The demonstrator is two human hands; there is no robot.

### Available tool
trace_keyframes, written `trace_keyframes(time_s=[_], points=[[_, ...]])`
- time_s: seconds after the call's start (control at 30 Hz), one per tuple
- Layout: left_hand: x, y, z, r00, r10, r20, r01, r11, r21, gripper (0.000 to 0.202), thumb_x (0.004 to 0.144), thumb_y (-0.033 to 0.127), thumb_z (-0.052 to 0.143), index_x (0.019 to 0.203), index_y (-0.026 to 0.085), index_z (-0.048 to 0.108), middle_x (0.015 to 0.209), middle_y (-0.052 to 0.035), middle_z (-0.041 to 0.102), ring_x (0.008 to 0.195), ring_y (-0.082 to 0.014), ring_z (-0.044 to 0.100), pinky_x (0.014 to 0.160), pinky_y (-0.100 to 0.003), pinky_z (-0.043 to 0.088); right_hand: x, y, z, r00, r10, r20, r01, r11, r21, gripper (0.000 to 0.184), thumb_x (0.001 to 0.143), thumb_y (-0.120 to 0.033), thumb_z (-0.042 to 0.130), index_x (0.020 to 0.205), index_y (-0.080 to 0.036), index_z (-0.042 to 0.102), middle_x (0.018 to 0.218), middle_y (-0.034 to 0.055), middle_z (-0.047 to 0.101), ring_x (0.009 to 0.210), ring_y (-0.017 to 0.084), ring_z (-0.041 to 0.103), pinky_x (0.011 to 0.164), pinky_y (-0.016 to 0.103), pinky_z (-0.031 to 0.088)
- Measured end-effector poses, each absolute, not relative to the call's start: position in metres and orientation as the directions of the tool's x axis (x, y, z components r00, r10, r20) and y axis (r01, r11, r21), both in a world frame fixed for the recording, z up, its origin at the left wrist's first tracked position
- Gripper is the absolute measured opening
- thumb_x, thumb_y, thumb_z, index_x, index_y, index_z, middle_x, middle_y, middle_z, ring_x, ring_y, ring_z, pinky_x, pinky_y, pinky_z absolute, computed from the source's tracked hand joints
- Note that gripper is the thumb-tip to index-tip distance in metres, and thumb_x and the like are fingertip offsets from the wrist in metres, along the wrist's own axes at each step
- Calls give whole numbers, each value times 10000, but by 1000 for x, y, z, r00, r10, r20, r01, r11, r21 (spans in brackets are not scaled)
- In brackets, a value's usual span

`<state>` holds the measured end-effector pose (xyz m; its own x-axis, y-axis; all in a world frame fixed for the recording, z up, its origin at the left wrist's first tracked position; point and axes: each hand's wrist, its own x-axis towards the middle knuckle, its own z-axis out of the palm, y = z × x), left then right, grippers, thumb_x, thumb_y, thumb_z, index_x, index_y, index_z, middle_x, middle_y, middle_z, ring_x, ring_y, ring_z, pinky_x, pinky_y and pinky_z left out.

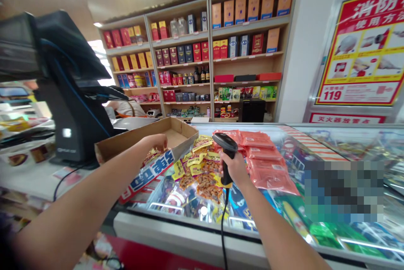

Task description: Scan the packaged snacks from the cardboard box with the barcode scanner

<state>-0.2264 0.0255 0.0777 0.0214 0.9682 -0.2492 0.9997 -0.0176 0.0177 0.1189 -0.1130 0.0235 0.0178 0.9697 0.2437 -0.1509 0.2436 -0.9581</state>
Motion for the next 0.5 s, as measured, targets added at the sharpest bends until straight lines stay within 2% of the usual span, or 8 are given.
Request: trace_keyframes(time_s=[0.2, 0.33, 0.43, 0.5], points=[[-231, 25, 76, 60, 951, -302, 997, -73, -32, 188, 407, 148, 795, 552, 160, 677, 690, -63, 694, 728, -268, 648, 755, -392, 511, 118, -117, 26, 14, 971, 237, -117, 237, -964, 360, 682, -469, 710, 536, -184, 546, 411, 11, 550, 342, 131, 510, 358, 243, 420], [-243, 31, 71, 80, 951, -297, 997, -79, 14, 194, 420, 178, 789, 593, 175, 701, 739, -52, 715, 774, -256, 645, 782, -362, 503, 118, -115, 26, 13, 974, 228, -145, 227, -963, 353, 669, -469, 716, 541, -183, 551, 404, 8, 544, 338, 132, 509, 358, 246, 422], [-249, 34, 75, 65, 960, -274, 998, -70, -6, 266, 388, 216, 824, 628, 177, 716, 762, -57, 724, 785, -253, 643, 784, -344, 499, 119, -114, 26, 20, 974, 227, -132, 228, -965, 356, 679, -469, 702, 530, -182, 552, 399, 9, 540, 339, 133, 509, 361, 249, 432], [-252, 34, 78, 55, 948, -313, 998, -61, -9, 284, 381, 230, 833, 642, 183, 729, 751, -58, 725, 770, -247, 644, 774, -332, 499, 118, -115, 26, 30, 970, 241, -100, 243, -965, 355, 688, -465, 694, 527, -179, 557, 398, 13, 543, 337, 132, 507, 357, 248, 431]])
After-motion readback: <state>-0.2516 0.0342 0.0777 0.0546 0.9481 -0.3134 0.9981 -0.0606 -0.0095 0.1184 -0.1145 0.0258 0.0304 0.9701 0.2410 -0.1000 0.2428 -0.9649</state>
